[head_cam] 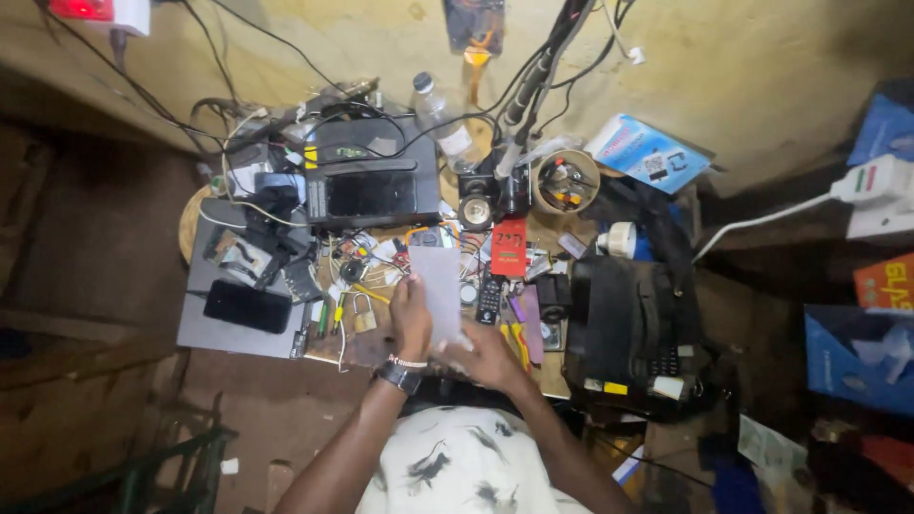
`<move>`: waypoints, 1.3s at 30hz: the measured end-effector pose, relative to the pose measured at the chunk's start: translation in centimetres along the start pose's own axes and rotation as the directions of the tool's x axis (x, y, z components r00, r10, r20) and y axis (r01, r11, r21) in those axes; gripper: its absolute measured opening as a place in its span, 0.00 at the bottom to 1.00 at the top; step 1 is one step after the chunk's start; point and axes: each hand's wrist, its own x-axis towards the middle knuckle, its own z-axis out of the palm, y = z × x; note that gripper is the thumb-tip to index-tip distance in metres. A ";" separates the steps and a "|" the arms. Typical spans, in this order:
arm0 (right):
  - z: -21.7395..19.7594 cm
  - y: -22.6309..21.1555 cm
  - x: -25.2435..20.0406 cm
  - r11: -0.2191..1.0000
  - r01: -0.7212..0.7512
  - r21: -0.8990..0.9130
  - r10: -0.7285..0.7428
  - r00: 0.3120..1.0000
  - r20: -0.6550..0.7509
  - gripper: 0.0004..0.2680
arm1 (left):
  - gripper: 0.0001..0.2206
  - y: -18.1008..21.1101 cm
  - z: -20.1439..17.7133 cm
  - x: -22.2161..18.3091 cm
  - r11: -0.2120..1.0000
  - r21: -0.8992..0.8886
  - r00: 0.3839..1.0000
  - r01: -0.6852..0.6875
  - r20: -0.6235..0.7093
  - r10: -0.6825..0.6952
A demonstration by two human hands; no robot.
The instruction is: A person is performing repair work on a small electronic circuit board at a cluttered workbench, involving inspection and tool use.
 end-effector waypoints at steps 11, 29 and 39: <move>-7.6 5.5 9.8 0.801 -0.196 -0.565 0.166 0.981 -0.104 0.14 | 0.05 -1.1 -5.6 -2.1 0.995 -0.102 0.980 0.013 0.200 0.008; 4.9 -0.5 6.3 0.327 -0.478 0.815 -0.104 0.839 0.534 0.24 | 0.19 0.7 -10.8 -7.9 0.937 -0.066 0.920 -0.342 0.181 0.348; 7.2 -4.7 3.2 0.702 -0.334 0.628 -0.091 0.833 0.545 0.17 | 0.06 -2.0 -13.4 -5.8 0.756 0.299 0.789 -0.583 -0.014 0.614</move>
